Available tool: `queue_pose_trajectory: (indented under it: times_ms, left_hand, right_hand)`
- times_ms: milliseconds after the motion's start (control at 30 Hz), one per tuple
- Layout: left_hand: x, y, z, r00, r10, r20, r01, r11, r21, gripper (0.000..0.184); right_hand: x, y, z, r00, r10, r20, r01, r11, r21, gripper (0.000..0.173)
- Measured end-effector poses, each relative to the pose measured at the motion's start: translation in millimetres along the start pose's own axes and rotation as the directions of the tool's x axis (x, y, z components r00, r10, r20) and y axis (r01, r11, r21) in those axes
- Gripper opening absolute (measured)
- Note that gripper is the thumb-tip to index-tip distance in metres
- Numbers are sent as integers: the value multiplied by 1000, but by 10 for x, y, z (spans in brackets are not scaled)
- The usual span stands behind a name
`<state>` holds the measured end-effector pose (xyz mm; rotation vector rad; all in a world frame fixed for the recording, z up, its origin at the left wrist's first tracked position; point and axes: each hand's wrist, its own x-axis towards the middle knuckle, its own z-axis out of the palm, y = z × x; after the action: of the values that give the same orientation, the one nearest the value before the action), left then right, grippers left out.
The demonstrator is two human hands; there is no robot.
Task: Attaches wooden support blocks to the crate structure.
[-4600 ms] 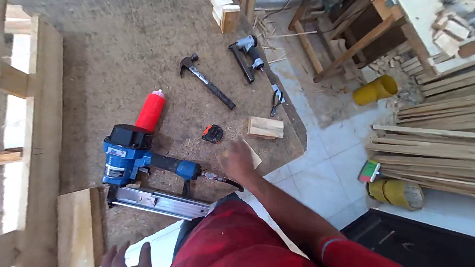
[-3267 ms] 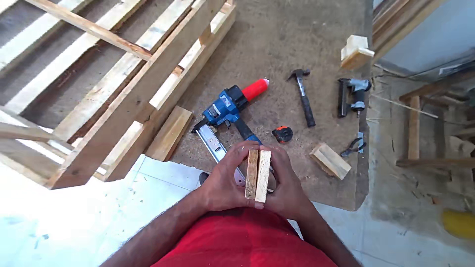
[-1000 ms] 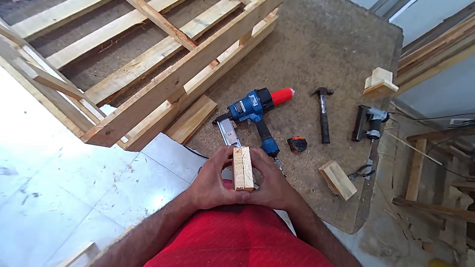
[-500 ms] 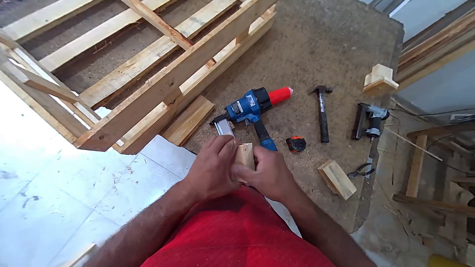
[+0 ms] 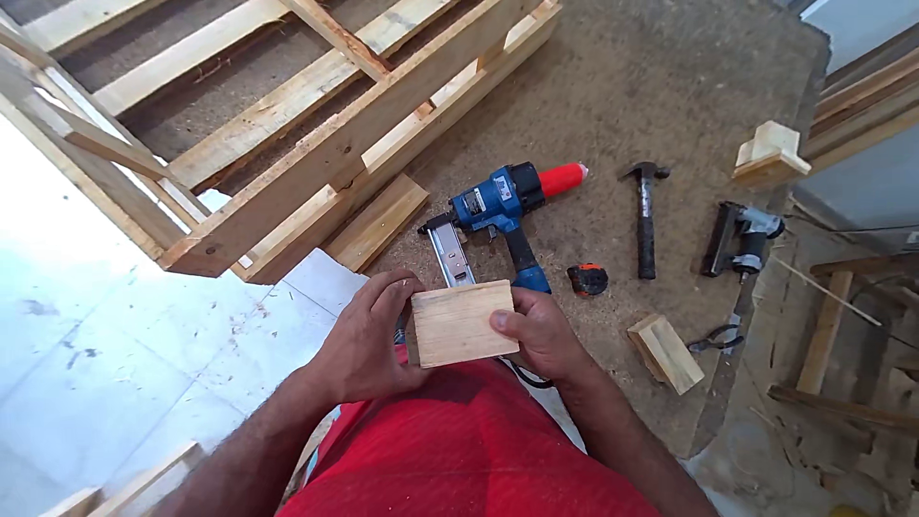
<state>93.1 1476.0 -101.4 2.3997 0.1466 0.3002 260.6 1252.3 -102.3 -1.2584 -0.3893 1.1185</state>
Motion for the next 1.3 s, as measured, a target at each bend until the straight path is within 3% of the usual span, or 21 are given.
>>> queue_pose_trajectory:
  times_ms: [133,200,333,400,467,500,567,633,667,700,767,800,867,933,967,1067,1167,1233,1300]
  left_hand:
    - [-50,-15,-8,1000,-6,12,6,1000,18,96]
    - [-73,-8,-53,992,126,9,-126,984,124,97]
    - [-66,-57,-58,893,445,-61,-411,864,291,29]
    - [-53,-99,-91,873,483,-74,-449,852,270,23]
    - [-95,-133,-100,928,360,-101,-341,926,164,26]
    - [-137,-171,-78,966,221,-135,-212,974,77,29]
    - [-236,-322,-5,967,-192,-170,163,972,-170,37]
    - [-330,-515,103,819,-569,-76,469,740,-483,37]
    - [-372,-609,182,749,-662,-24,513,602,-612,34]
    - [-423,-690,283,698,-716,20,517,484,-706,31]
    - [-542,-819,513,632,-767,108,513,311,-800,27]
    - [-580,-876,621,604,-783,151,523,246,-816,26]
    - [-614,-989,797,545,-805,236,550,131,-825,23]
    - [-615,-1122,936,506,-810,295,555,44,-830,23]
    - [-608,-1170,983,494,-807,324,559,9,-829,24]
    - [-518,-1313,1083,486,-783,388,573,-51,-818,24]
    - [-439,-1487,1238,499,-761,415,575,-68,-815,28]
    - [-383,-1538,1303,501,-747,438,596,-69,-800,28]
    - [-335,-1573,1334,497,-742,450,625,-54,-779,26]
  right_hand:
    - [7,-40,50,997,72,-38,-72,997,16,35]
    - [52,-122,97,979,185,-88,-177,980,91,37]
    - [199,-77,57,923,381,54,-380,880,286,33]
    - [263,4,66,880,441,177,-475,808,348,34]
    - [306,71,54,849,472,237,-525,805,277,52]
    - [334,70,32,849,495,185,-519,847,117,72]
    - [454,43,-82,904,399,-153,-427,859,-284,87]
    - [668,78,-320,860,64,-506,-406,687,-603,73]
    - [797,84,-472,810,-67,-582,-437,592,-676,69]
    - [938,92,-635,772,-103,-627,-494,523,-694,74]
    - [1245,218,-954,743,-16,-669,-576,494,-651,76]
    - [1389,313,-1113,759,93,-645,-574,563,-595,68]
    - [1570,363,-1336,821,359,-444,-535,754,-381,52]
    - [1681,311,-1429,857,433,-280,-497,837,-226,44]
    - [1688,279,-1398,864,412,-290,-484,838,-252,41]
    - [1483,-20,-1042,858,282,-430,-486,718,-498,36]
    - [1071,-458,-605,833,156,-530,-542,416,-730,39]
    - [838,-520,-452,821,118,-559,-570,207,-795,45]
    - [726,-407,-424,836,86,-543,-549,170,-818,45]
